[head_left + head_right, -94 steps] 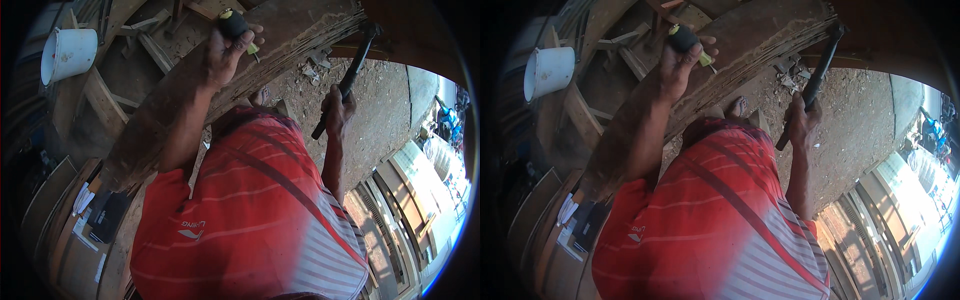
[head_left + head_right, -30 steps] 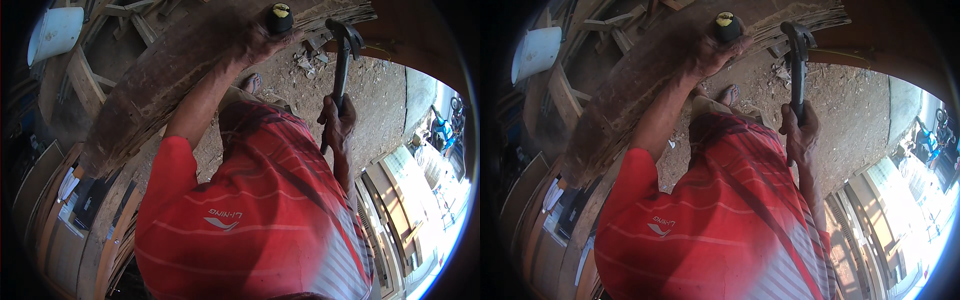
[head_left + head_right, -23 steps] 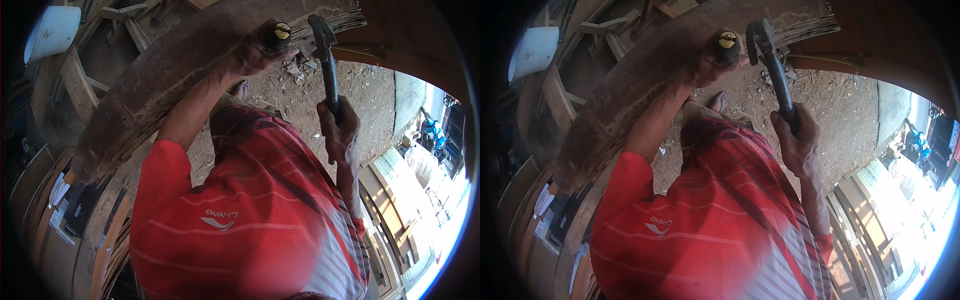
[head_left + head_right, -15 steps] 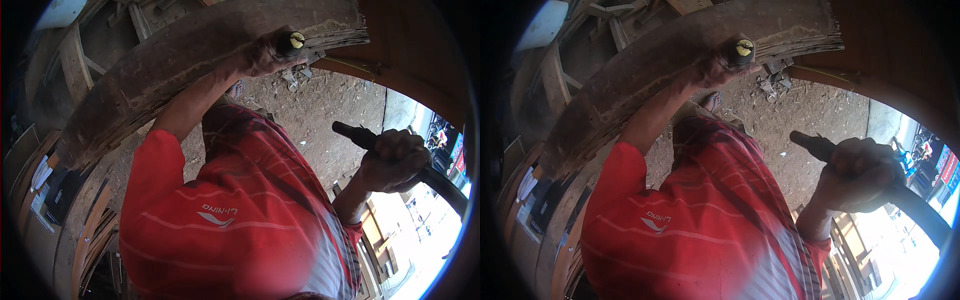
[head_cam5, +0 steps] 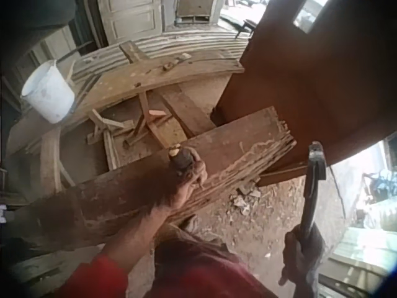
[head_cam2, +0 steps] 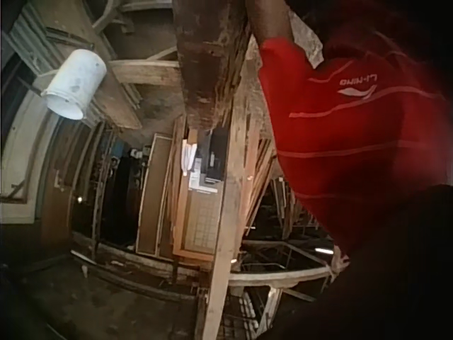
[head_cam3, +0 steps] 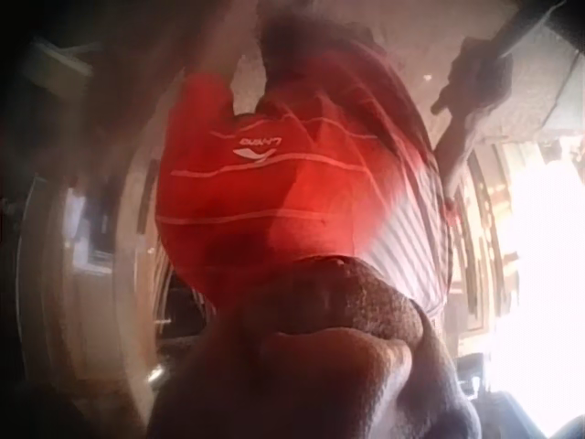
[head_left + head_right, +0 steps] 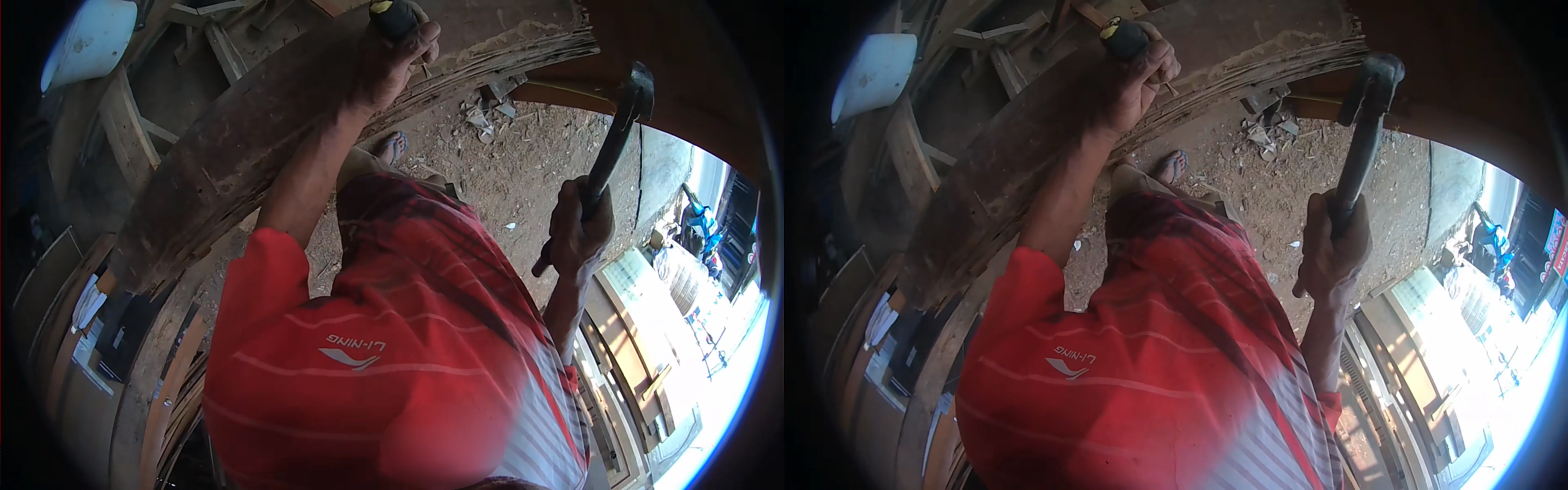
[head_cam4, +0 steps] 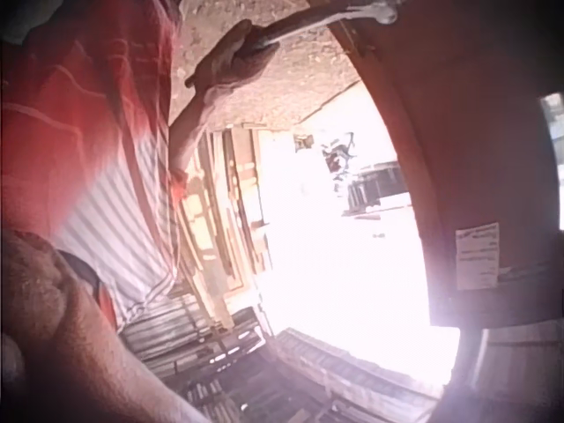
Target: The person removes nails from a wooden plank using a hammer, pliers, and a punch.
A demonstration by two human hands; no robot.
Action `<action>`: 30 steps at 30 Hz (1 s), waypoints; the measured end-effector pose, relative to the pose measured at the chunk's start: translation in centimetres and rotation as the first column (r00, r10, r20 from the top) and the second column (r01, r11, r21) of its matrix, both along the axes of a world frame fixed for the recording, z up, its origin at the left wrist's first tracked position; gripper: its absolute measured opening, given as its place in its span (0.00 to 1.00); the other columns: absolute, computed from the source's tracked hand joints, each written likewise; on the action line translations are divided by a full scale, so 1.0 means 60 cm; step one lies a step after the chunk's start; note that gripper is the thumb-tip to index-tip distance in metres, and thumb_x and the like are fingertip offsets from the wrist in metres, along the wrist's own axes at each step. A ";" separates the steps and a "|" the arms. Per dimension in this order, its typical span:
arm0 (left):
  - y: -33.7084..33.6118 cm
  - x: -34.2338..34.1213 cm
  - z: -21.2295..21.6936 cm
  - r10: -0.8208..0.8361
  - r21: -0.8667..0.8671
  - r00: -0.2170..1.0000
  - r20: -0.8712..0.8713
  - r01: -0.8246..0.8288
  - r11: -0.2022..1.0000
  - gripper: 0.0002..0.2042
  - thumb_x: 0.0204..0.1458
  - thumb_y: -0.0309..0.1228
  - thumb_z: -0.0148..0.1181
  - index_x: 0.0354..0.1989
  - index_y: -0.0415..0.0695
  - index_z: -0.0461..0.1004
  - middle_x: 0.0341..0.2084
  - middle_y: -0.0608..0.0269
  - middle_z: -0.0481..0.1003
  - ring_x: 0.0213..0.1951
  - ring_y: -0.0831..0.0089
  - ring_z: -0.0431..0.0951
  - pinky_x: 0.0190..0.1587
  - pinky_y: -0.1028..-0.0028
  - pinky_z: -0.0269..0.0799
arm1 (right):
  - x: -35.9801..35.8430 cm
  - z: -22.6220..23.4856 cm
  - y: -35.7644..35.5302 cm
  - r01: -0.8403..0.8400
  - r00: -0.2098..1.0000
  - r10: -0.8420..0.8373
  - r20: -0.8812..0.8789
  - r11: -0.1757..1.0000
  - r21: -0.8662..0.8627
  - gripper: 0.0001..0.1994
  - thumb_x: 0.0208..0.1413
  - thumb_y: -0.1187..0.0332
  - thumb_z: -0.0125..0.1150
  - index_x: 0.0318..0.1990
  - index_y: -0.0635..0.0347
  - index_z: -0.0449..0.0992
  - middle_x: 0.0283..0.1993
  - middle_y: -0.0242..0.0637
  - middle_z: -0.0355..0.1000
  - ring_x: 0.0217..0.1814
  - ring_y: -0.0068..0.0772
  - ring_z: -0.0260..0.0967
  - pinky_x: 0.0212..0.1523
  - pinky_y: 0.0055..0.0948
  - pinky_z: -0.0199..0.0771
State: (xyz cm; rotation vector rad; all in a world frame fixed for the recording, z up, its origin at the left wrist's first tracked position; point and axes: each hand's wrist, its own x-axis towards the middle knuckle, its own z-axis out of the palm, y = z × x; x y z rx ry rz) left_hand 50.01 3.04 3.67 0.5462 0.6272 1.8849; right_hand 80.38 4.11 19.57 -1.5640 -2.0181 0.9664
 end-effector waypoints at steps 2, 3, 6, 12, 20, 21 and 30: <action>-0.008 0.002 0.007 -0.030 -0.040 0.996 -0.080 0.027 0.999 0.11 0.60 0.35 0.67 0.42 0.46 0.71 0.28 0.69 0.71 0.33 0.77 0.71 0.39 0.72 0.69 | 0.013 -0.017 -0.009 0.038 0.999 -0.035 0.038 0.997 -0.073 0.08 0.67 0.64 0.61 0.41 0.58 0.71 0.21 0.23 0.64 0.18 0.12 0.59 0.17 0.20 0.59; -0.012 0.004 0.013 -0.050 -0.075 0.986 -0.159 0.038 0.996 0.11 0.60 0.35 0.66 0.43 0.45 0.71 0.28 0.69 0.71 0.33 0.78 0.72 0.39 0.73 0.69 | 0.019 -0.025 -0.014 0.047 0.998 -0.044 0.036 0.996 -0.079 0.08 0.67 0.64 0.61 0.41 0.58 0.71 0.21 0.23 0.64 0.18 0.12 0.59 0.17 0.20 0.59; -0.033 0.013 0.040 -0.130 -0.237 0.893 -0.431 0.027 0.971 0.11 0.61 0.34 0.65 0.43 0.43 0.71 0.28 0.68 0.72 0.32 0.78 0.72 0.38 0.74 0.69 | 0.020 -0.032 -0.033 0.151 0.984 -0.116 0.138 0.949 -0.278 0.09 0.64 0.64 0.64 0.40 0.60 0.74 0.26 0.27 0.68 0.27 0.17 0.62 0.29 0.26 0.65; -0.040 0.038 0.036 -0.018 -0.187 0.909 -0.415 -0.065 0.980 0.09 0.61 0.33 0.62 0.41 0.42 0.72 0.28 0.68 0.72 0.31 0.77 0.73 0.37 0.75 0.70 | 0.039 -0.064 -0.049 0.059 0.979 0.006 0.205 0.949 -0.310 0.13 0.65 0.59 0.63 0.41 0.61 0.73 0.28 0.31 0.67 0.30 0.24 0.62 0.33 0.32 0.66; -0.002 0.053 -0.002 -0.024 -0.138 0.951 -0.309 -0.020 0.990 0.07 0.59 0.29 0.64 0.41 0.43 0.72 0.27 0.67 0.72 0.28 0.77 0.72 0.33 0.73 0.70 | 0.037 -0.065 -0.047 0.012 0.979 0.051 0.196 0.952 -0.307 0.13 0.64 0.59 0.63 0.40 0.61 0.72 0.26 0.32 0.63 0.29 0.25 0.58 0.31 0.33 0.62; -0.001 0.055 -0.005 -0.034 -0.171 0.952 -0.303 -0.020 0.985 0.08 0.58 0.29 0.64 0.41 0.43 0.72 0.27 0.67 0.72 0.28 0.77 0.72 0.32 0.73 0.69 | 0.039 -0.065 -0.046 0.022 0.978 0.044 0.203 0.949 -0.314 0.13 0.64 0.59 0.63 0.40 0.61 0.72 0.25 0.32 0.63 0.28 0.25 0.57 0.30 0.33 0.62; 0.007 0.055 -0.016 -0.025 -0.148 0.917 -0.399 -0.038 0.988 0.07 0.58 0.30 0.66 0.39 0.44 0.72 0.26 0.70 0.72 0.26 0.79 0.71 0.30 0.75 0.68 | 0.036 -0.061 -0.039 0.036 0.971 0.037 0.237 0.955 -0.295 0.13 0.64 0.59 0.64 0.41 0.61 0.73 0.24 0.31 0.63 0.27 0.24 0.57 0.29 0.32 0.62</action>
